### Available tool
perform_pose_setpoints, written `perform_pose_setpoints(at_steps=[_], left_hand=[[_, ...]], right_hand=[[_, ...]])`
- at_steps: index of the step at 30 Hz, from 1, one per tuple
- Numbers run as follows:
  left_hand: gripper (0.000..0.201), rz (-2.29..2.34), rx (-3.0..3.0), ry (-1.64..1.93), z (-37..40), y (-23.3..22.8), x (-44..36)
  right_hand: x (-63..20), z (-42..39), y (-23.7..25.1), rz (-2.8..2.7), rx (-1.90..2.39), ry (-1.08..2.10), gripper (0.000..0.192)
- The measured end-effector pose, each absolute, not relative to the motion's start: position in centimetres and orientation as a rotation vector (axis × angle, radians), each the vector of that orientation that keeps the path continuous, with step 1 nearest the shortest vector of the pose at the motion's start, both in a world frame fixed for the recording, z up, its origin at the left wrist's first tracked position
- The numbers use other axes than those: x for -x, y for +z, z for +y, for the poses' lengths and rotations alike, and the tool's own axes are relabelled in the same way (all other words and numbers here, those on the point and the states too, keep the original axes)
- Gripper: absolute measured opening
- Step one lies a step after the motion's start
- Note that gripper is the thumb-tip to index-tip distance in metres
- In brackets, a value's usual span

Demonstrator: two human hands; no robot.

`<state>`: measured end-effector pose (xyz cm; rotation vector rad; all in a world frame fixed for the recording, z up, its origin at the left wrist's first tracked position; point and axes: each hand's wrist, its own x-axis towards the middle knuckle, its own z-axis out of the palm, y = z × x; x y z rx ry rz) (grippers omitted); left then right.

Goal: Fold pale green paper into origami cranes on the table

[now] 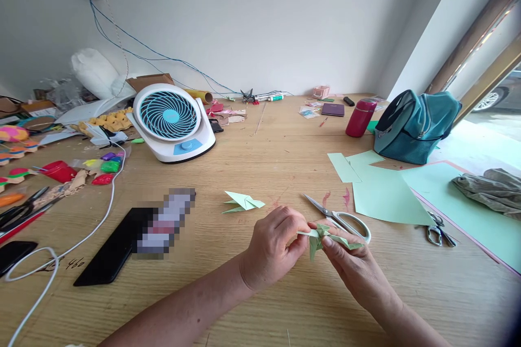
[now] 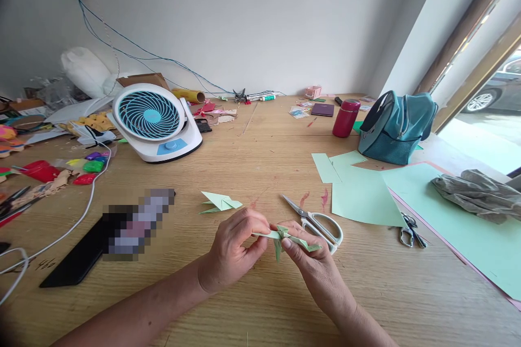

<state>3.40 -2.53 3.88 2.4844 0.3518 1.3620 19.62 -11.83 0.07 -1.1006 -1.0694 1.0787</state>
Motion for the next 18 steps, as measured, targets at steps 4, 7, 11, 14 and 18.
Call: perform_pose_setpoints(at_steps=[4,7,11,14,18], left_hand=[[0.018,0.355,-2.511,1.352,-2.6,3.8,-3.4],[0.016,0.353,-2.517,1.346,-2.6,3.8,-3.3],[0.015,0.308,-2.55,1.336,-2.5,3.9,-3.2],[0.014,0.317,-2.548,1.334,-2.5,3.9,-3.1],[0.012,0.308,-2.545,1.345,-2.5,4.1,-3.0]], right_hand=[[-19.4,-11.7,0.6,-1.012,1.162,1.067,0.015],[-19.2,-11.7,1.0,-0.945,1.182,1.079,0.024],[-19.0,-11.6,1.2,-0.967,1.154,1.065,0.024],[-18.9,-11.6,1.1,-1.021,1.142,1.016,0.022],[-18.9,-11.7,0.9,-1.035,1.143,0.979,0.022]])
